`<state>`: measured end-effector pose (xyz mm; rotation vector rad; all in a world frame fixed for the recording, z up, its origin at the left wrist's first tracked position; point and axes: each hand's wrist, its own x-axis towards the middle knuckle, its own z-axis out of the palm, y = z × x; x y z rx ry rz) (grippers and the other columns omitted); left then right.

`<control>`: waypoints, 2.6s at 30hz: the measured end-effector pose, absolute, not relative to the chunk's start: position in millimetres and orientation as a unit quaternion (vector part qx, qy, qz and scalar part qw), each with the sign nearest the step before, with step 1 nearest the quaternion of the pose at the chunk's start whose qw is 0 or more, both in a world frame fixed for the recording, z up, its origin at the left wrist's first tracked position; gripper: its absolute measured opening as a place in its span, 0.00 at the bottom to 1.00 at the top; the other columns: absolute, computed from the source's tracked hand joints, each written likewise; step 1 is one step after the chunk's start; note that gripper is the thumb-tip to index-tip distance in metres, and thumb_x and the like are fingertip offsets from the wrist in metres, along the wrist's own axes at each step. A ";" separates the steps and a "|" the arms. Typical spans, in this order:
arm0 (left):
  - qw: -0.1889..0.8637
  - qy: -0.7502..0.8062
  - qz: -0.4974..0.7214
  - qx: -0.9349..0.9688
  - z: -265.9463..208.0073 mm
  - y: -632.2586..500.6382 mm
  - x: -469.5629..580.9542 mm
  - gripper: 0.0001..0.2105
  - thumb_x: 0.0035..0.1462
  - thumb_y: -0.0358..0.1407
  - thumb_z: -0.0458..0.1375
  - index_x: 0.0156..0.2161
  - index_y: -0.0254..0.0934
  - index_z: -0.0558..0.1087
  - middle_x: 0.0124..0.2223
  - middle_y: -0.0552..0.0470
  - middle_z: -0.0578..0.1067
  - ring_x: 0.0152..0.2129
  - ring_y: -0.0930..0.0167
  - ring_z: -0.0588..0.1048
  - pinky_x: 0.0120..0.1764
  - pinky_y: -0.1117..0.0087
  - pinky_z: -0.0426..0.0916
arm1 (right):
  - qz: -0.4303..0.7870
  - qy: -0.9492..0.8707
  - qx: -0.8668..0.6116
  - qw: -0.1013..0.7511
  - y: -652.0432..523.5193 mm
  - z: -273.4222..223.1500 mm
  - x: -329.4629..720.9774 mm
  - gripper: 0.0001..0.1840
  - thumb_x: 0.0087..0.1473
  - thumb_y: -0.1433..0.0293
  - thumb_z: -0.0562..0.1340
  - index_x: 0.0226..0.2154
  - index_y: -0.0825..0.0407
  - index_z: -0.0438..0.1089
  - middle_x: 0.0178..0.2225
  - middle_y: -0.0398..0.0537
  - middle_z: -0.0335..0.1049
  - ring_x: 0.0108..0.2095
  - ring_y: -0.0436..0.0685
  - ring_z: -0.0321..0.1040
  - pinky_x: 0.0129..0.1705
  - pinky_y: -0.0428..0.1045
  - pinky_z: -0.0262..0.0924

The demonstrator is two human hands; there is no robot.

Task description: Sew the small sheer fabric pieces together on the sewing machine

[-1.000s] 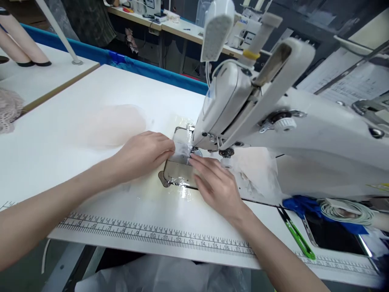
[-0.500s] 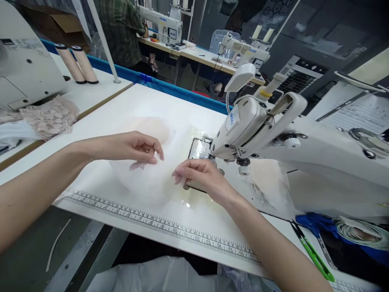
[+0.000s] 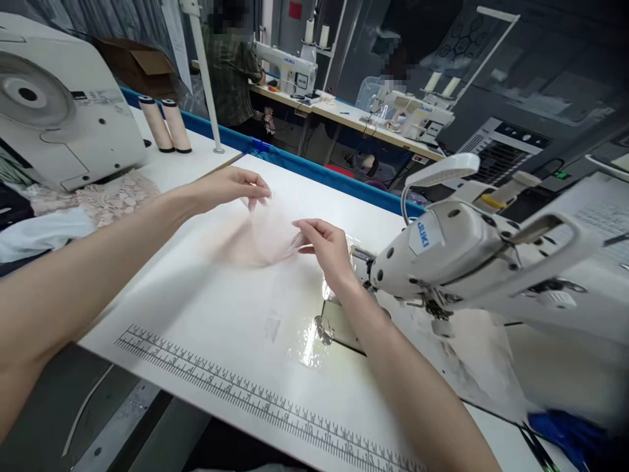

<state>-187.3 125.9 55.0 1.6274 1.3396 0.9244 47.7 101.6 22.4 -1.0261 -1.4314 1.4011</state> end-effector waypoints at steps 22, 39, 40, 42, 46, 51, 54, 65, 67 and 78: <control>0.314 0.570 0.374 0.660 70.5 64.0 -196.7 0.12 0.58 0.44 0.59 0.36 0.36 0.74 0.24 0.54 0.73 0.13 0.81 0.59 0.18 0.76 0.53 | 0.569 -0.588 -0.366 0.443 72.8 34.5 42.5 0.12 0.48 0.59 0.67 0.31 0.50 0.76 0.30 0.43 0.73 0.24 0.48 0.67 0.33 0.48 0.67; 0.120 0.626 0.247 0.730 -4.3 154.2 -178.7 0.12 0.57 0.41 0.55 0.42 0.41 0.76 0.32 0.53 0.76 0.30 0.69 0.72 0.32 0.71 0.59 | 0.307 -0.712 -0.530 0.342 125.6 -9.2 46.2 0.09 0.49 0.71 0.59 0.37 0.46 0.69 0.19 0.36 0.63 0.26 0.55 0.65 0.37 0.52 0.60; 0.106 0.624 0.244 0.734 -4.2 151.6 -178.1 0.12 0.58 0.41 0.54 0.43 0.42 0.75 0.34 0.52 0.76 0.31 0.68 0.72 0.34 0.69 0.60 | 0.293 -0.721 -0.529 0.338 125.8 -9.3 47.1 0.09 0.49 0.71 0.59 0.36 0.47 0.69 0.20 0.38 0.65 0.29 0.57 0.66 0.40 0.54 0.60; 0.076 0.619 0.245 0.742 -2.9 144.5 -177.0 0.13 0.59 0.40 0.52 0.45 0.41 0.75 0.40 0.49 0.76 0.37 0.64 0.73 0.41 0.66 0.63 | 0.274 -0.734 -0.521 0.338 128.1 -10.5 46.4 0.10 0.51 0.72 0.57 0.37 0.48 0.71 0.27 0.43 0.70 0.35 0.59 0.68 0.45 0.56 0.60; 0.043 0.605 0.263 0.750 1.0 118.2 -179.2 0.18 0.65 0.41 0.45 0.51 0.40 0.72 0.52 0.46 0.73 0.51 0.61 0.68 0.54 0.59 0.60 | 0.281 -0.753 -0.473 0.360 141.8 -13.2 33.8 0.20 0.58 0.74 0.48 0.46 0.50 0.70 0.51 0.49 0.70 0.53 0.56 0.64 0.56 0.52 0.57; 0.062 0.515 0.168 0.838 -7.2 71.8 -192.9 0.42 0.57 0.57 0.53 0.69 0.39 0.45 0.69 0.43 0.54 0.63 0.55 0.57 0.62 0.56 0.52 | 0.342 -0.765 -0.430 0.336 159.4 -13.3 12.9 0.22 0.64 0.65 0.48 0.56 0.48 0.66 0.61 0.45 0.63 0.62 0.54 0.57 0.65 0.52 0.47; 0.046 0.519 0.129 0.844 -17.1 56.2 -197.9 0.47 0.57 0.60 0.52 0.70 0.38 0.36 0.71 0.42 0.46 0.66 0.53 0.50 0.65 0.54 0.47 | 0.366 -0.772 -0.413 0.316 157.8 -14.9 9.5 0.24 0.65 0.60 0.49 0.59 0.49 0.64 0.63 0.44 0.60 0.64 0.55 0.54 0.67 0.53 0.44; 0.084 0.552 0.066 0.827 -14.4 56.5 -198.8 0.45 0.58 0.63 0.46 0.70 0.35 0.39 0.71 0.44 0.48 0.67 0.60 0.48 0.67 0.59 0.39 | 0.288 -0.849 -0.391 0.207 141.6 -23.3 15.2 0.29 0.66 0.55 0.47 0.66 0.45 0.52 0.67 0.45 0.49 0.69 0.60 0.42 0.69 0.64 0.27; 0.081 0.560 0.067 0.822 -6.0 49.2 -200.7 0.45 0.59 0.62 0.45 0.70 0.33 0.37 0.71 0.43 0.45 0.68 0.61 0.43 0.68 0.59 0.36 | 0.306 -0.835 -0.395 0.230 136.5 -18.8 17.4 0.30 0.66 0.53 0.46 0.66 0.44 0.50 0.68 0.45 0.47 0.69 0.62 0.40 0.69 0.66 0.25; 0.078 0.756 0.059 0.647 -25.8 -61.6 -194.1 0.46 0.61 0.62 0.35 0.69 0.24 0.36 0.71 0.37 0.38 0.68 0.56 0.39 0.68 0.51 0.41 | 0.440 -0.778 -0.382 0.234 17.8 9.6 97.2 0.29 0.64 0.49 0.48 0.65 0.31 0.48 0.69 0.30 0.42 0.70 0.58 0.33 0.70 0.64 0.29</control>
